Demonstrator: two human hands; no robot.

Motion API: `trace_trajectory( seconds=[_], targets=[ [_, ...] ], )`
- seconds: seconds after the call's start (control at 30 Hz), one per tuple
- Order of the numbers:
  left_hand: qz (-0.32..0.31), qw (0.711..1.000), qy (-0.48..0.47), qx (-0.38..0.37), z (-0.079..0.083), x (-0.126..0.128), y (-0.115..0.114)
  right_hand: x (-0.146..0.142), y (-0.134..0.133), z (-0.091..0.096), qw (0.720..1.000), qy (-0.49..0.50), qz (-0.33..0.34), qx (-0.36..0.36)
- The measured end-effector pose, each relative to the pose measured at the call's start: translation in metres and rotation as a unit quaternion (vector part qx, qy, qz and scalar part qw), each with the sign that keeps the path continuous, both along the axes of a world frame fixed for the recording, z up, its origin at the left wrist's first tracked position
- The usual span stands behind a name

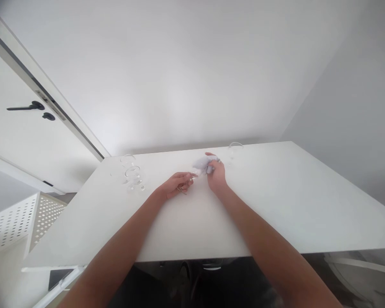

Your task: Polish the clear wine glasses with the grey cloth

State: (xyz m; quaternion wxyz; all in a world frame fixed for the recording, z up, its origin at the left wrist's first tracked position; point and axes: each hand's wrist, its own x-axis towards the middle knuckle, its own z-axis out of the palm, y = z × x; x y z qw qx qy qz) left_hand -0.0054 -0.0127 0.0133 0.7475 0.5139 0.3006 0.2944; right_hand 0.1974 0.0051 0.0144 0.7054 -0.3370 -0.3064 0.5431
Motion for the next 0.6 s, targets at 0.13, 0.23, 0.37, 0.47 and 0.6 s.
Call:
trace_trajectory(
  seconds=[0.13, 0.23, 0.37, 0.47, 0.6],
  targets=[
    [0.080, 0.996, -0.028, 0.034, -0.001, 0.001, 0.003, 0.002, 0.008, -0.007, 0.995, 0.060, -0.073, -0.030],
    [0.155, 0.983, -0.076, 0.059, -0.001, 0.002, 0.005, -0.001, 0.008, -0.009, 0.996, 0.065, -0.042, -0.038],
    [0.152, 0.982, -0.071, 0.087, -0.001, 0.003, 0.004, -0.011, 0.001, -0.004, 0.997, 0.036, 0.055, -0.041],
    [0.117, 0.986, -0.022, 0.118, -0.003, 0.005, 0.003, -0.016, -0.005, 0.003, 0.986, 0.023, 0.161, -0.024],
    [0.105, 0.984, 0.009, 0.143, -0.006, 0.008, 0.003, -0.017, -0.008, 0.007, 0.986, 0.036, 0.160, -0.012]
  ],
)
